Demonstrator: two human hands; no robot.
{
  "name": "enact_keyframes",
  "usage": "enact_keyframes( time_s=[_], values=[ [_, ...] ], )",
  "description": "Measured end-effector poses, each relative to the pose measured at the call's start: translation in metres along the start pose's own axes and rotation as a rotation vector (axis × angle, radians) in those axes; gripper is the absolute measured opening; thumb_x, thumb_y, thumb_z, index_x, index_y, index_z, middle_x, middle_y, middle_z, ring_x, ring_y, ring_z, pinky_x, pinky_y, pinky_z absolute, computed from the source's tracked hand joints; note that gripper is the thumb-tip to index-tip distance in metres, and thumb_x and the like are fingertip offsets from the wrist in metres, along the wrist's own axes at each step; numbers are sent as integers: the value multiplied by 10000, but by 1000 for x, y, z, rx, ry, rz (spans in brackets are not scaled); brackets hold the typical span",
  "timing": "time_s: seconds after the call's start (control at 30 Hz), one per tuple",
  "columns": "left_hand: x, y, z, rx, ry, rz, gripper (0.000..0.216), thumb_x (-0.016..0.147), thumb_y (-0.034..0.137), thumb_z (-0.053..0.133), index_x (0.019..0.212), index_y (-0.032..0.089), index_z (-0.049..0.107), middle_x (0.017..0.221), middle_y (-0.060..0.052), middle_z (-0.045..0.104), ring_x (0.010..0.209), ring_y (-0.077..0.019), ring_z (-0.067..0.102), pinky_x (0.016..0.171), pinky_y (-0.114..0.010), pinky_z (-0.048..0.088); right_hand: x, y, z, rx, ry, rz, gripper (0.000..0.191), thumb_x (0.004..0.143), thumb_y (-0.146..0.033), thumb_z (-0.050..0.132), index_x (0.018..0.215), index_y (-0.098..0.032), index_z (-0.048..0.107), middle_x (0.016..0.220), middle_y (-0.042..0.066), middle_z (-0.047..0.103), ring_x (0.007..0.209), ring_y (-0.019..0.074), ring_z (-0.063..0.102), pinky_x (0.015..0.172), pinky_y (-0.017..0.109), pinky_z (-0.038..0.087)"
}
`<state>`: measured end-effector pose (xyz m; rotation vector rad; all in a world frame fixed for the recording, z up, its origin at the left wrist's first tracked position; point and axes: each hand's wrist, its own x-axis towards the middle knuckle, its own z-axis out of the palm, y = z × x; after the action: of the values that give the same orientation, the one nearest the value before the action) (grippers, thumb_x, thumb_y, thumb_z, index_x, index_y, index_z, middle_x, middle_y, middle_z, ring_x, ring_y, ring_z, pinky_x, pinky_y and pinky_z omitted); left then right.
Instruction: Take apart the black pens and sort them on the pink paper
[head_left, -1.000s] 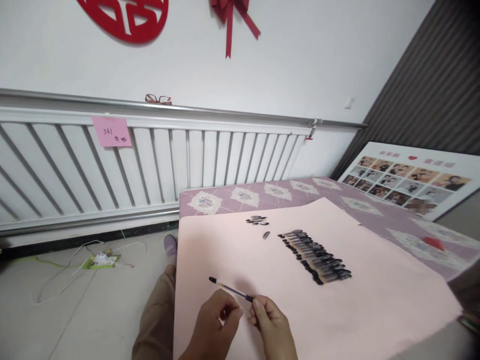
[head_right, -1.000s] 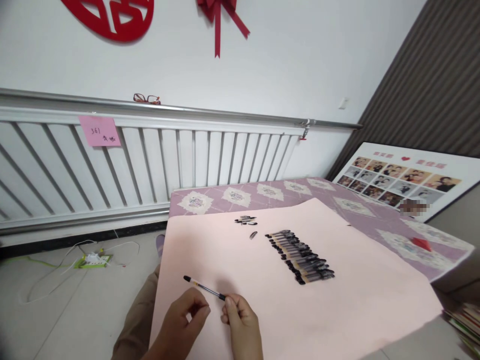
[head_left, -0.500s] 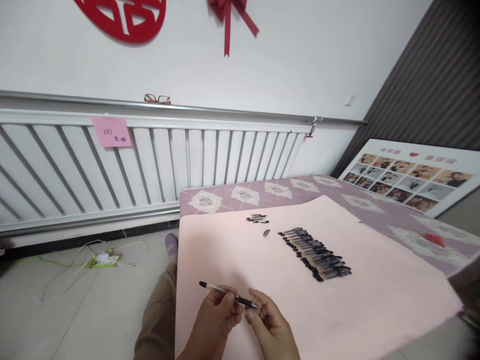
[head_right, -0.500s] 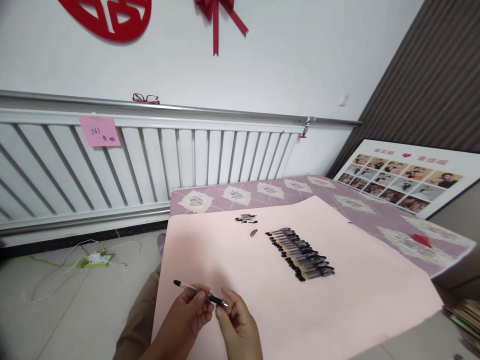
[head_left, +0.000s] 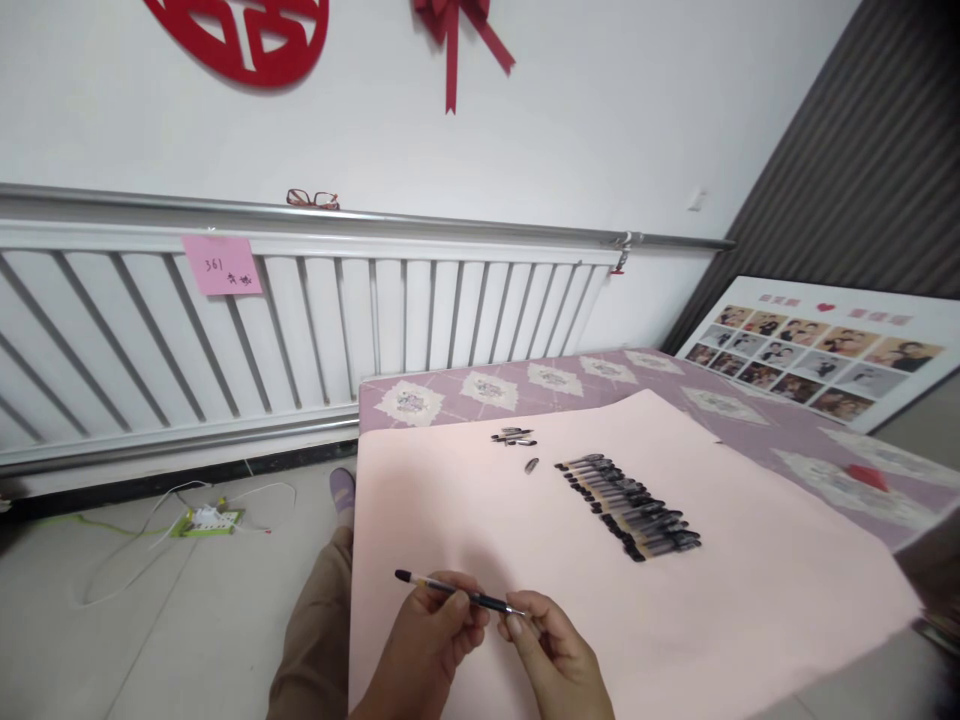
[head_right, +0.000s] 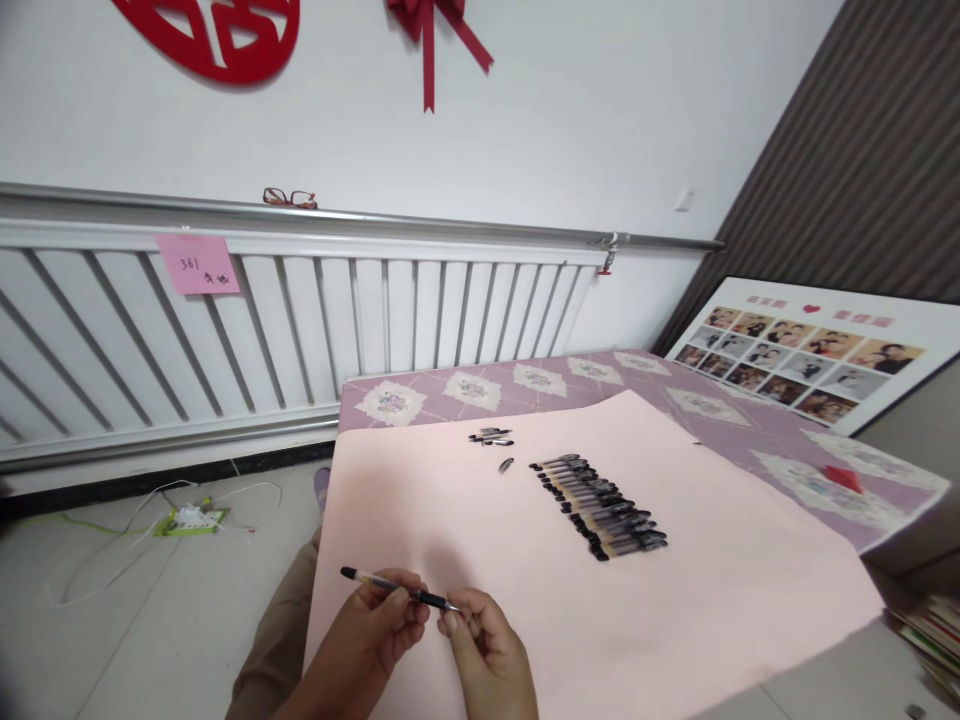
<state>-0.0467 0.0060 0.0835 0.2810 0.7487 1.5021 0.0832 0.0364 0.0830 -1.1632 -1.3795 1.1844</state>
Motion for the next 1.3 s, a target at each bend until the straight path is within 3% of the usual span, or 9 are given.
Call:
enact_keyframes(
  time_s=[0.23, 0.67, 0.8, 0.93, 1.07, 1.3],
  values=[
    [-2, 1, -1, 0, -53, -2, 228, 576, 276, 767, 724, 146, 652, 628, -27, 643, 608, -100, 560, 581, -226, 397, 0, -5, -6, -86, -128, 11, 288, 684, -489, 595, 725, -204, 599, 610, -4, 592, 612, 154, 553, 597, 240, 453],
    [-5, -8, 5, 56, -35, 44, 225, 568, 296, 762, 700, 147, 658, 582, -28, 653, 580, -114, 570, 559, -237, 390, -6, -5, -2, -348, -34, -151, 318, 806, -440, 425, 576, -221, 443, 542, -39, 422, 519, 129, 439, 493, 211, 370],
    [-4, -8, 5, 41, -27, 41, 209, 560, 272, 769, 677, 141, 655, 587, -20, 653, 571, -108, 578, 563, -236, 400, -6, -7, -2, -365, -43, -111, 396, 826, -477, 369, 525, -222, 392, 493, -42, 398, 475, 123, 414, 453, 216, 330],
    [-4, -4, 5, 31, 14, 26, 206, 563, 258, 768, 683, 138, 651, 596, -17, 646, 580, -105, 582, 580, -234, 412, -4, -13, -5, -294, -141, -68, 396, 846, -456, 334, 568, -214, 477, 512, -31, 462, 508, 130, 476, 509, 219, 378],
    [-5, 0, 4, 26, 51, 35, 214, 572, 258, 762, 713, 143, 650, 654, -21, 655, 602, -103, 584, 601, -236, 422, -4, -14, -5, -198, -69, -114, 252, 794, -440, 451, 793, -216, 565, 647, -14, 559, 626, 145, 544, 600, 216, 431],
    [-6, -3, 6, 42, 31, 8, 219, 559, 268, 769, 690, 142, 646, 623, -20, 649, 585, -108, 581, 590, -243, 419, -8, -3, -2, -344, -65, -221, 276, 826, -418, 416, 645, -222, 488, 601, -28, 495, 570, 134, 492, 565, 217, 386]
  ],
)
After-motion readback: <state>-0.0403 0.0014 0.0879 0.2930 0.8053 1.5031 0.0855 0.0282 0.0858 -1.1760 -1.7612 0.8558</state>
